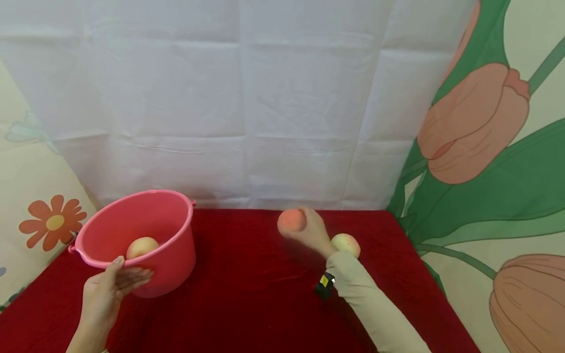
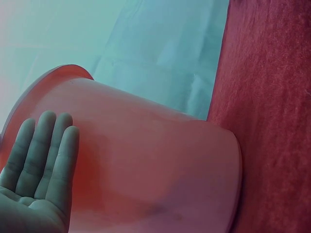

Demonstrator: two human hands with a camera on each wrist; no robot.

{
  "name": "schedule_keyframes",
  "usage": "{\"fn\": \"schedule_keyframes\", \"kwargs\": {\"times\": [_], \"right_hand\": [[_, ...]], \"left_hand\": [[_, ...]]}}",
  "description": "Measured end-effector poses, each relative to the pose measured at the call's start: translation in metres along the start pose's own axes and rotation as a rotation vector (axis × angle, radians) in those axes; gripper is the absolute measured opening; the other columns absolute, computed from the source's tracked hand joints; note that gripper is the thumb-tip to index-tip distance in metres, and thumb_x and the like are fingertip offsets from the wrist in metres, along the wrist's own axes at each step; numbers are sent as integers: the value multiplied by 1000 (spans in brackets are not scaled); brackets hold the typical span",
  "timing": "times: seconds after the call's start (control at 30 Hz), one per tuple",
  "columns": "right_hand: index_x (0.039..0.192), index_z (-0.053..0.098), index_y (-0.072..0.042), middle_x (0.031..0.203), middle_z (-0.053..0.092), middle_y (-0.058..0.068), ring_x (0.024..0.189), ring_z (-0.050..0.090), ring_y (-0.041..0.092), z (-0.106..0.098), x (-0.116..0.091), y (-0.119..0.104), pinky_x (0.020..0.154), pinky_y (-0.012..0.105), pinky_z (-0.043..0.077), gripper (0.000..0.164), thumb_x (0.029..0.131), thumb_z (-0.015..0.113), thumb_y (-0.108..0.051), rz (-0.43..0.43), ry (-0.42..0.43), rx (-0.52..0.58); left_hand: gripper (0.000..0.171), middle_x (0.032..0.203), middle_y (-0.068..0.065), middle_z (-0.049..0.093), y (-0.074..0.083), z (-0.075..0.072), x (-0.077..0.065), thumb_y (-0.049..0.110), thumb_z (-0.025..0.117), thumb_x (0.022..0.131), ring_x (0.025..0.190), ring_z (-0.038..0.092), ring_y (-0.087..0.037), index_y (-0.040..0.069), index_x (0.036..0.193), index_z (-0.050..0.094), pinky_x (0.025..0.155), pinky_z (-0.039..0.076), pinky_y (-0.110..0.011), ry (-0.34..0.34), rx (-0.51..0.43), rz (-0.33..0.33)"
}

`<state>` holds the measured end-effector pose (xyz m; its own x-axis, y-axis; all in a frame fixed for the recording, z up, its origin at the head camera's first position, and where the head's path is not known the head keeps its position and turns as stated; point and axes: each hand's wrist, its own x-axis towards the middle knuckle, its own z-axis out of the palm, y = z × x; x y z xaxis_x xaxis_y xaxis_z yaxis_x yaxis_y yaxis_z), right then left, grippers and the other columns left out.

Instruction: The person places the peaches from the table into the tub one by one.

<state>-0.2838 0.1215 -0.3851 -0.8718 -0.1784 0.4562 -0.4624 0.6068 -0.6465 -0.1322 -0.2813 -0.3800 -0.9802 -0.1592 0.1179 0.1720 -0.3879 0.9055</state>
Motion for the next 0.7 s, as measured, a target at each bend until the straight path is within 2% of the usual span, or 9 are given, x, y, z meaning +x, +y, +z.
{"fn": "schedule_keyframes", "kwargs": {"times": [0.2, 0.53, 0.7], "right_hand": [[118, 52, -6, 113, 56, 10, 103, 52, 26, -2, 2, -10, 81, 44, 47, 66, 62, 83, -24, 96, -27, 87], [124, 49, -7, 120, 52, 11, 108, 50, 27, -7, 9, -21, 83, 46, 46, 70, 66, 80, -31, 107, -41, 58], [122, 51, -12, 115, 56, 6, 100, 54, 23, -8, 14, -31, 77, 43, 46, 68, 65, 79, -38, 111, -31, 43]], "left_hand": [[40, 74, -9, 70, 0, 1, -1, 22, 43, 97, 70, 68, -21, 3, 80, 73, 64, 55, -31, 0, 5, 4], [39, 74, -9, 70, -2, -2, 0, 24, 44, 97, 70, 68, -21, 4, 81, 73, 64, 55, -31, 11, 2, -9], [39, 75, -10, 70, -5, -7, 3, 24, 44, 97, 71, 68, -22, 2, 83, 72, 64, 55, -32, 23, 26, 10]]}}
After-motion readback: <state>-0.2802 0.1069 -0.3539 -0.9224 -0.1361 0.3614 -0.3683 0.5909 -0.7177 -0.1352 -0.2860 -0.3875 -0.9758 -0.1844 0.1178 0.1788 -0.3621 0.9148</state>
